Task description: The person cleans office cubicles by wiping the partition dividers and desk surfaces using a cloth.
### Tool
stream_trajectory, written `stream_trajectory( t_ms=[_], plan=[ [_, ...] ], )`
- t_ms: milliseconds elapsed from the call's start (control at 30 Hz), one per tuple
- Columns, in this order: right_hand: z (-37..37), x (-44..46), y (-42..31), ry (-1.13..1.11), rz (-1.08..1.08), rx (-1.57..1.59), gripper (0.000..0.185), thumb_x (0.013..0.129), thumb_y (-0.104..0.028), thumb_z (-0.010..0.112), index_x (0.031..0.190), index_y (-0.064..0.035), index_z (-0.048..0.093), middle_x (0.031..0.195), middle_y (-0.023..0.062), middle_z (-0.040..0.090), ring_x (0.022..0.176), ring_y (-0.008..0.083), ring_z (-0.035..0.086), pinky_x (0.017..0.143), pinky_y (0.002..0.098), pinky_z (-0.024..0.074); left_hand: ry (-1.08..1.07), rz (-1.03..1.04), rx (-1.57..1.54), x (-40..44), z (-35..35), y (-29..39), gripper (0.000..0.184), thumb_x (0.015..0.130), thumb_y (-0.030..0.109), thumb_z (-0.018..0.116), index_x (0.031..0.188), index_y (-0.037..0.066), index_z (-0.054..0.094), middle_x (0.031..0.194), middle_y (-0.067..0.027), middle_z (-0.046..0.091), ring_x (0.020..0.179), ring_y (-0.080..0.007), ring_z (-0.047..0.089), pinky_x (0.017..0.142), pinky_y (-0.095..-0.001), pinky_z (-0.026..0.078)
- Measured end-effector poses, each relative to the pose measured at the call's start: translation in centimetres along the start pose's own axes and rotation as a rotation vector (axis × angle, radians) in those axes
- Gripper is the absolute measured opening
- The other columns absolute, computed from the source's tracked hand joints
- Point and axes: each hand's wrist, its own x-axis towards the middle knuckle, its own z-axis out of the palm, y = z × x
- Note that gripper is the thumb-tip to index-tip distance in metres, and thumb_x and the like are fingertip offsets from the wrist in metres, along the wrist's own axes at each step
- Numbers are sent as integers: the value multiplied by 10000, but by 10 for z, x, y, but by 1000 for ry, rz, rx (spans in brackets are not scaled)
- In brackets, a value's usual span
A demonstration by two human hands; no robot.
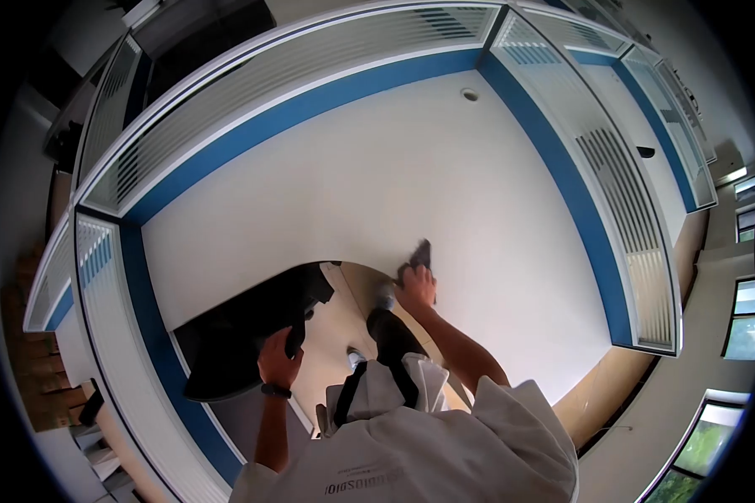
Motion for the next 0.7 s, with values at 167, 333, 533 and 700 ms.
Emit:
stream_trajectory(
  t_ms=[167, 333, 533, 700],
  plan=[
    [10, 58, -70, -144, -224, 70, 411, 652, -335, 667, 946, -82, 532, 1015, 112, 442, 1012, 289, 416, 860, 419, 347, -66, -110, 7, 0, -6, 5, 478, 616, 97, 691, 1082, 106, 586, 1059, -106, 610, 982, -306, 573, 856, -397, 467],
    [13, 95, -72, -92, -284, 249, 377, 626, -311, 663, 893, -87, 519, 961, 103, 437, 979, 286, 421, 838, 406, 354, -103, -199, 7, -4, -7, 9, 495, 637, 177, 730, 1101, 100, 575, 1067, -110, 604, 1007, -304, 559, 870, -413, 444],
    [-16, 170, 9, 141, -33, 238, 404, 602, -275, 700, 902, -111, 485, 971, 108, 449, 958, 297, 450, 794, 415, 371, -230, 92, -170, 29, -7, 20, 540, 708, 159, 719, 1185, 27, 501, 1150, -165, 536, 1095, -327, 489, 939, -405, 388],
    [-71, 186, 116, 352, 285, 123, 333, 636, -238, 663, 877, -110, 471, 922, 88, 476, 931, 290, 475, 764, 419, 385, -806, 123, -999, 158, -43, 201, 626, 859, 417, 533, 1284, -30, 423, 1325, -195, 433, 1241, -281, 407, 1013, -378, 318]
  ],
)
